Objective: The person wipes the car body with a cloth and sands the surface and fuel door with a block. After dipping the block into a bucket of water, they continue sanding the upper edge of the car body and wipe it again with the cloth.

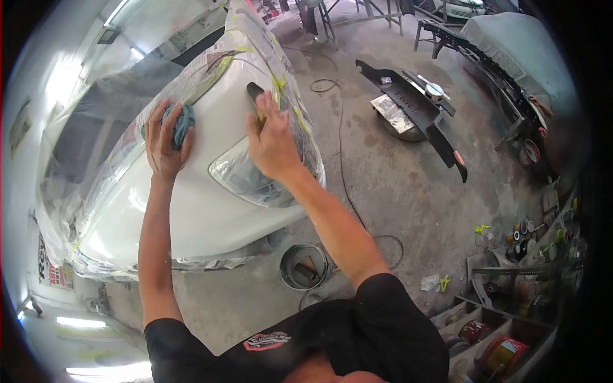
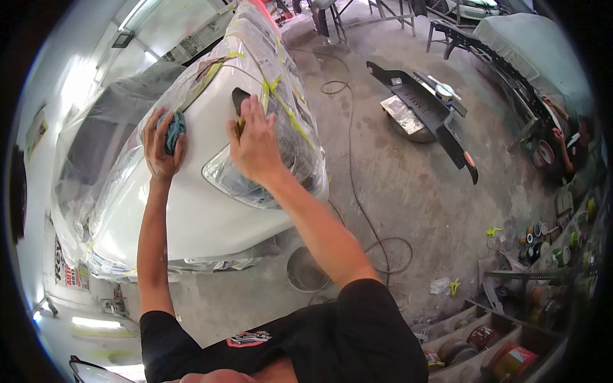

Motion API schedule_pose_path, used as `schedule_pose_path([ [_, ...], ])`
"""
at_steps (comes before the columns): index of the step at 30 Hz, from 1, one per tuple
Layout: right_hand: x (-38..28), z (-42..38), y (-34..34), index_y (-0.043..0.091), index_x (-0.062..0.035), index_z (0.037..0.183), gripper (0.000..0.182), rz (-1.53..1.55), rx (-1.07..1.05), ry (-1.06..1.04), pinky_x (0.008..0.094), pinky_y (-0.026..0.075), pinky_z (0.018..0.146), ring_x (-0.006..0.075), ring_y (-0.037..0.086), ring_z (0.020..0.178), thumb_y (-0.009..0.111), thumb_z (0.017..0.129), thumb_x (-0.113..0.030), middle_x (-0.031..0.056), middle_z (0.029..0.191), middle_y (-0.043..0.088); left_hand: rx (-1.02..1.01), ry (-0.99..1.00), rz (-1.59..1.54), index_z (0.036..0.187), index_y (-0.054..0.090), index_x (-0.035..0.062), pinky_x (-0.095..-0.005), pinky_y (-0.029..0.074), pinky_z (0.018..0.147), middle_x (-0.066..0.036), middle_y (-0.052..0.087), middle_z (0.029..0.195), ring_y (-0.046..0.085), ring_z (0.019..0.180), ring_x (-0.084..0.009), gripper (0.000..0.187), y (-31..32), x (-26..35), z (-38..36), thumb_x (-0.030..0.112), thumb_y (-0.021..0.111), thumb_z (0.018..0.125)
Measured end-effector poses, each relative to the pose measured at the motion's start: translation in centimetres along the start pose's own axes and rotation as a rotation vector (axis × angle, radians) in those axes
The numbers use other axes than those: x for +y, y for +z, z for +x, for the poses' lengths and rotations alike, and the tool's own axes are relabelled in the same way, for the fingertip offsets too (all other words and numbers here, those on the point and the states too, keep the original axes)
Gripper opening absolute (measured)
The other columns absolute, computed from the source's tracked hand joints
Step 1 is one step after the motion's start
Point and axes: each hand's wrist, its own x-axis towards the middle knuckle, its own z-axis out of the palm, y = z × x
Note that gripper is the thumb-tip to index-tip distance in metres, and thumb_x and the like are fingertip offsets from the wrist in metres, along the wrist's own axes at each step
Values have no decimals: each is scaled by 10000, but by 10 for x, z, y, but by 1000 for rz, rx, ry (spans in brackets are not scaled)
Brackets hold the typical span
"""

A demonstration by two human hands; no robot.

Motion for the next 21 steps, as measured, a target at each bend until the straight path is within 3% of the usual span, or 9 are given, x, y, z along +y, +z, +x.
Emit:
schedule_pose_path([
  [1, -1, -5, 0, 579, 77, 1173, 508, -32, 13, -31, 600, 355, 1073, 494, 576, 1153, 411, 1068, -391, 334, 1181, 624, 1, -3, -7, 1325, 636, 115, -495, 443, 1064, -172, 590, 1377, 567, 1260, -393, 555, 0, 1, 1, 108, 783, 790],
  [4, 0, 66, -16, 558, 36, 1296, 511, 329, -440, 331, 607, 324, 1115, 474, 529, 1265, 429, 1062, -399, 314, 1317, 584, -7, -7, -18, 1329, 637, 126, -497, 441, 1067, -168, 584, 1381, 563, 1266, -395, 562, -3, 1, -1, 112, 785, 786],
  [5, 4, 67, -13, 576, -13, 1292, 441, 338, -402, 342, 583, 365, 1078, 494, 553, 1207, 462, 1052, -365, 305, 1267, 611, 1, -10, -16, 1330, 637, 129, -498, 441, 1067, -167, 582, 1384, 561, 1268, -396, 564, -2, 0, 0, 114, 785, 786],
  [8, 37, 21, -14, 599, 7, 1190, 369, 133, -113, -81, 562, 411, 973, 538, 574, 1051, 487, 1042, -313, 317, 1074, 648, 11, -17, -26, 1329, 637, 131, -499, 437, 1071, -166, 576, 1387, 555, 1275, -399, 562, -2, -2, -1, 119, 786, 788],
  [11, -1, 44, -34, 587, 24, 1240, 386, 292, -409, 371, 514, 419, 1025, 512, 562, 1149, 494, 1040, -293, 316, 1224, 626, 10, -42, -10, 1327, 637, 126, -502, 435, 1074, -167, 575, 1380, 551, 1280, -403, 565, -3, 1, -2, 125, 791, 783],
  [14, -5, 81, -6, 565, 50, 1306, 446, 287, -456, 266, 467, 393, 1096, 482, 523, 1252, 497, 1041, -302, 310, 1362, 569, 12, -33, -8, 1324, 637, 123, -501, 437, 1072, -168, 577, 1376, 550, 1279, -407, 562, -4, -1, 1, 124, 790, 784],
  [15, 5, 78, -1, 486, 67, 1406, 503, 272, -474, 227, 491, 349, 1152, 463, 474, 1335, 516, 1027, -263, 303, 1464, 493, 16, -31, -8, 1324, 636, 122, -500, 438, 1071, -168, 577, 1374, 550, 1278, -409, 560, -4, 0, 1, 123, 789, 785],
  [18, 14, 12, -11, 540, 27, 1363, 453, -39, -116, -172, 499, 407, 1089, 457, 569, 1236, 474, 1056, -299, 281, 1286, 626, 19, -39, -14, 1324, 634, 122, -497, 440, 1070, -167, 581, 1369, 549, 1278, -413, 553, -4, 0, 1, 117, 785, 791],
  [21, -6, -3, -22, 343, 62, 1512, 594, -28, -268, -164, 638, 286, 1154, 444, 418, 1406, 535, 1000, -170, 301, 1527, 418, 21, -36, -13, 1324, 632, 119, -496, 442, 1070, -165, 582, 1368, 548, 1280, -408, 548, -4, 1, 0, 108, 781, 797],
])
